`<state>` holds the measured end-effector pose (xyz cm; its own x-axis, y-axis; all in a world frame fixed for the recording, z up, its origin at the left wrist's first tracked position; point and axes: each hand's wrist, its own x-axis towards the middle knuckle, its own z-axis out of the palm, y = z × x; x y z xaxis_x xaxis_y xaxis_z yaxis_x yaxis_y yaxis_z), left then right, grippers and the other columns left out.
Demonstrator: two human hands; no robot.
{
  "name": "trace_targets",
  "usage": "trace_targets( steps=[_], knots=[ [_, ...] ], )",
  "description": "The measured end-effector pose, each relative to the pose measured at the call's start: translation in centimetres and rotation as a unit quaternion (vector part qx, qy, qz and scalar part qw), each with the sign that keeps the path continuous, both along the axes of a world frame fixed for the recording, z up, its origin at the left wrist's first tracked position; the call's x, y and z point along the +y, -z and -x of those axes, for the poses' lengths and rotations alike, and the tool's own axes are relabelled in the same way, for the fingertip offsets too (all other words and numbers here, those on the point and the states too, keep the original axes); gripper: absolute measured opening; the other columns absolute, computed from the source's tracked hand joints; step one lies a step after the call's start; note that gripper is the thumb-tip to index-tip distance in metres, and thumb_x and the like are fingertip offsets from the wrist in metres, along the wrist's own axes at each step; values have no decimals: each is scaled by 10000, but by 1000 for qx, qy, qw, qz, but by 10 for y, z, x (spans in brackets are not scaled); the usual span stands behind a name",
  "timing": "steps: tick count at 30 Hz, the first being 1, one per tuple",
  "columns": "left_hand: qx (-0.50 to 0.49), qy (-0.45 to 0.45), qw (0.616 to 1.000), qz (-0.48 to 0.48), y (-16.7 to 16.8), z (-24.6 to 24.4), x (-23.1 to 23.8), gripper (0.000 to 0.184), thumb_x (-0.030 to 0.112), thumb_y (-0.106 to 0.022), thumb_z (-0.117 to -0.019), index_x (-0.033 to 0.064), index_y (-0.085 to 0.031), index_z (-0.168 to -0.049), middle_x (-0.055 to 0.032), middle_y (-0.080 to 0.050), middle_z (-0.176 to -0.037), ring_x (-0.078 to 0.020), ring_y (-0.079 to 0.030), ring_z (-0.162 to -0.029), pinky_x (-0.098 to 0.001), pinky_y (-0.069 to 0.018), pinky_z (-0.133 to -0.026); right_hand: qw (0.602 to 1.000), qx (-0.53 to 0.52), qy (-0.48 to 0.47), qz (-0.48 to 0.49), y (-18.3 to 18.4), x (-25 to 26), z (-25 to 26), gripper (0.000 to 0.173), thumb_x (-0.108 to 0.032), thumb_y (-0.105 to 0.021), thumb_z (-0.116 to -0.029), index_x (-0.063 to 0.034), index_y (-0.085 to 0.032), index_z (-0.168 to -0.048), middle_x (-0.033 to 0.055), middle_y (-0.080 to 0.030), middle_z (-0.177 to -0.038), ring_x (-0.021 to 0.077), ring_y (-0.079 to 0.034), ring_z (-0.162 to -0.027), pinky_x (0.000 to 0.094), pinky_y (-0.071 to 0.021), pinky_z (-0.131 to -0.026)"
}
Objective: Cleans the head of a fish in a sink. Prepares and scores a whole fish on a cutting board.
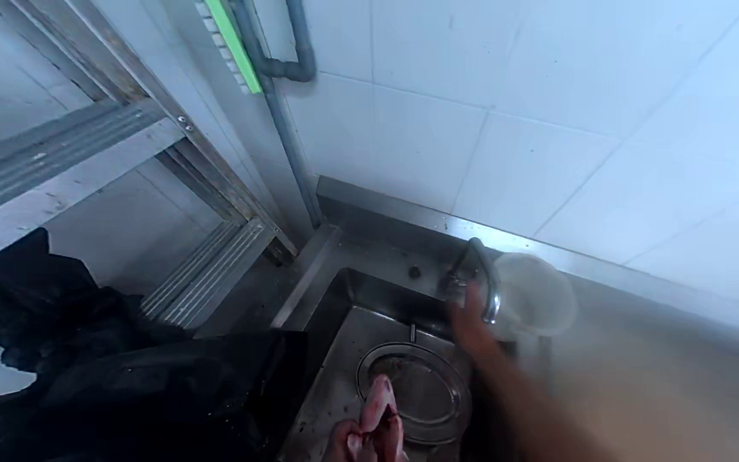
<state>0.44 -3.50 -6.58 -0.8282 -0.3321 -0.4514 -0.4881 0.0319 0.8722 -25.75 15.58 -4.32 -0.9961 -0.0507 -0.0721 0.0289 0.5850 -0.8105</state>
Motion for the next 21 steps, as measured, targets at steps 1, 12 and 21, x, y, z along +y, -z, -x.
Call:
trace_targets(
  steps=[1, 12, 21],
  knots=[
    [0, -10, 1000, -10, -3, 3, 4, 386, 146, -671, -942, -38, -523, -1248, -157, -671, -933, -231, -696, -748, -435, -622, -660, 998, 53, 20, -26, -1, -3, 29, 604, -209, -591, -1028, 45, -369, -1530, 272, -501, -1479, 339, -513, -1371, 472, -432, -1146],
    [-86, 21, 995, -54, 12, 90, 21, 304, 239, -666, -896, 66, -610, -1140, -97, -662, -905, -215, -669, -745, -433, -592, -653, 960, -268, -82, -17, 36, 51, -91, 406, -313, -550, -1054, -107, -624, -1396, 82, -709, -1269, 193, -710, -1123, 424, -592, -992],
    [-22, 126, 989, -69, -12, 147, 81, 311, 265, -646, -935, 68, -593, -1170, -77, -646, -886, -188, -649, -709, -399, -579, -633, 968, -222, -70, -91, 9, 49, -52, 275, -251, -543, -1033, -46, -660, -1173, 121, -705, -1028, 233, -692, -973, 461, -562, -909]
  ],
)
